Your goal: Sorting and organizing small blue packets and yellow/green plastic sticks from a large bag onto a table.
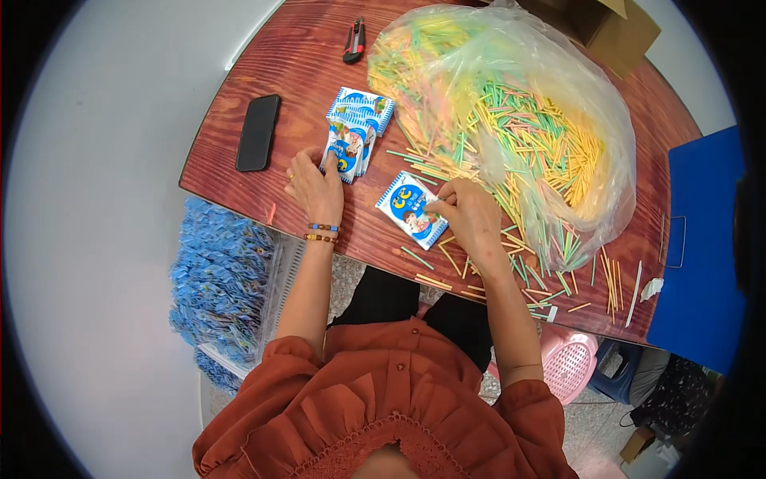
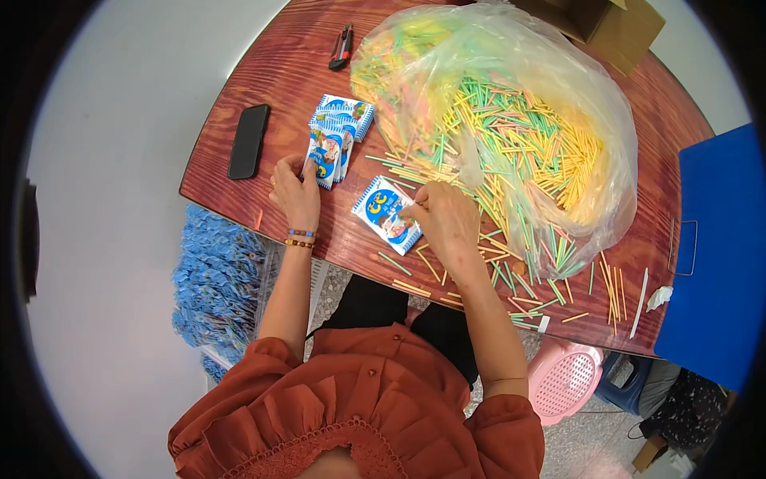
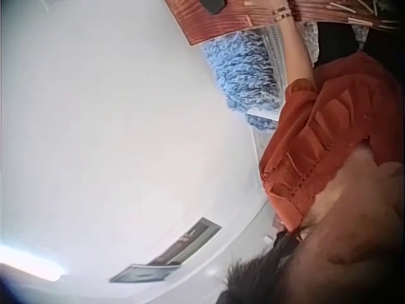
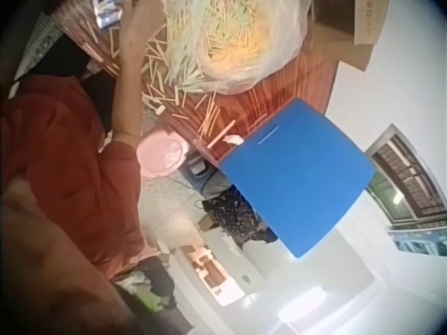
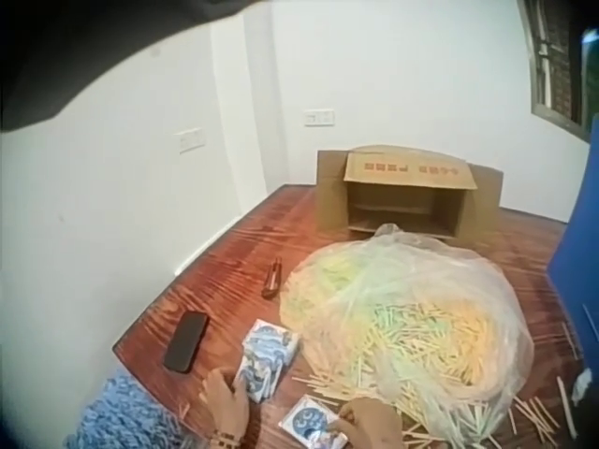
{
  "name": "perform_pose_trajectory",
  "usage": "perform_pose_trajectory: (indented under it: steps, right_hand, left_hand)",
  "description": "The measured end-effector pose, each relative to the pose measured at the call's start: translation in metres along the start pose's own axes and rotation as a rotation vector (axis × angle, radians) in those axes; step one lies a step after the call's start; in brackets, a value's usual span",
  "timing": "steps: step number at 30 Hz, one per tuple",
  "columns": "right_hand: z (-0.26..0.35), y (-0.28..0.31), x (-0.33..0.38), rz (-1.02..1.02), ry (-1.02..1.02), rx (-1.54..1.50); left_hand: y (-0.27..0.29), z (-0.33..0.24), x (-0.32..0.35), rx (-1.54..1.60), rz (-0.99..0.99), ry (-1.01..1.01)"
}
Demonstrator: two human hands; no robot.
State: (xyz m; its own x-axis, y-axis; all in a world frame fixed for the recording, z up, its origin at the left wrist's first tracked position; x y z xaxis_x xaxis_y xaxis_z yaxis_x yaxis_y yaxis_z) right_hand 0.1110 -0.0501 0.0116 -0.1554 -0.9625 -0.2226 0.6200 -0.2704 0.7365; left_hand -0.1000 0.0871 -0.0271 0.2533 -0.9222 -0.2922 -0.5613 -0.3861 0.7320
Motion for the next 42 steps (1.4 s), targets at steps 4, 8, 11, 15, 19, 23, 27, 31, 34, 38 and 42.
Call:
perform_pose_trajectory:
  steps: [4,8,11,15,19,23,27,31,34,38,42]
  right_hand:
    - [-0.002,0.001,0.000,0.036,0.041,0.009]
    - [-0.006,0.001,0.001,-0.090,0.096,-0.008]
    - [-0.007,0.007,0.000,-0.175,0.293,0.161]
    - [-0.006,0.023,0.000,-0.053,0.020,-0.656]
    - [-0.009,0.025,0.005,-0.073,-0.105,-1.002]
    - [-0.010,0.024,0.015,-0.162,-0.158,-0.975]
    - [-0.009,0.029,0.022,-0.310,-0.193,-0.941]
    - [-0.019,0.030,0.029,-0.260,-0.161,-0.870]
    - [-0.025,0.053,0.031,-0.151,-0.184,-0.838]
    - [-0.085,0.115,0.022,-0.573,-0.117,-0.533]
    - [-0.157,0.180,0.014,-0.493,-0.221,0.105]
  left_hand:
    - [0.007,-0.001,0.004,0.087,0.030,0.002]
    - [0.025,-0.026,0.025,0.355,0.162,-0.154]
    - [0.035,-0.063,0.040,0.437,0.313,-0.357]
    - [0.021,-0.071,0.042,0.722,0.986,-0.105]
    - [0.018,-0.086,0.053,0.944,1.026,0.103]
    - [0.014,-0.092,0.072,1.148,1.040,0.290]
    - [0.003,-0.101,0.091,1.164,0.941,0.401]
    - [-0.004,-0.094,0.094,1.109,0.895,0.383]
    - [-0.003,-0.105,0.098,1.191,0.871,0.397]
    - [0.005,-0.104,0.095,1.263,0.917,0.446]
    - [-0.009,-0.092,0.095,1.271,0.930,0.479]
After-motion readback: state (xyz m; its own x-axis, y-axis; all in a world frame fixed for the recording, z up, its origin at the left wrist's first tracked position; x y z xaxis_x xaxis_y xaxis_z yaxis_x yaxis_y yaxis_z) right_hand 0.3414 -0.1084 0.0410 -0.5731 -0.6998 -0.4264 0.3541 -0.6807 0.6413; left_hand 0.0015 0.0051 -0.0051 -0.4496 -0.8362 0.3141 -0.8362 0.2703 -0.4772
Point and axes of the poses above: each hand's wrist, its own x-axis away from the middle knuckle, its own y-axis out of the back of the hand, z = x × y, the point moved 1 cm from there along -x, towards the middle knuckle, and after that the axes turned 11 degrees about y, right-handed, at the moved point
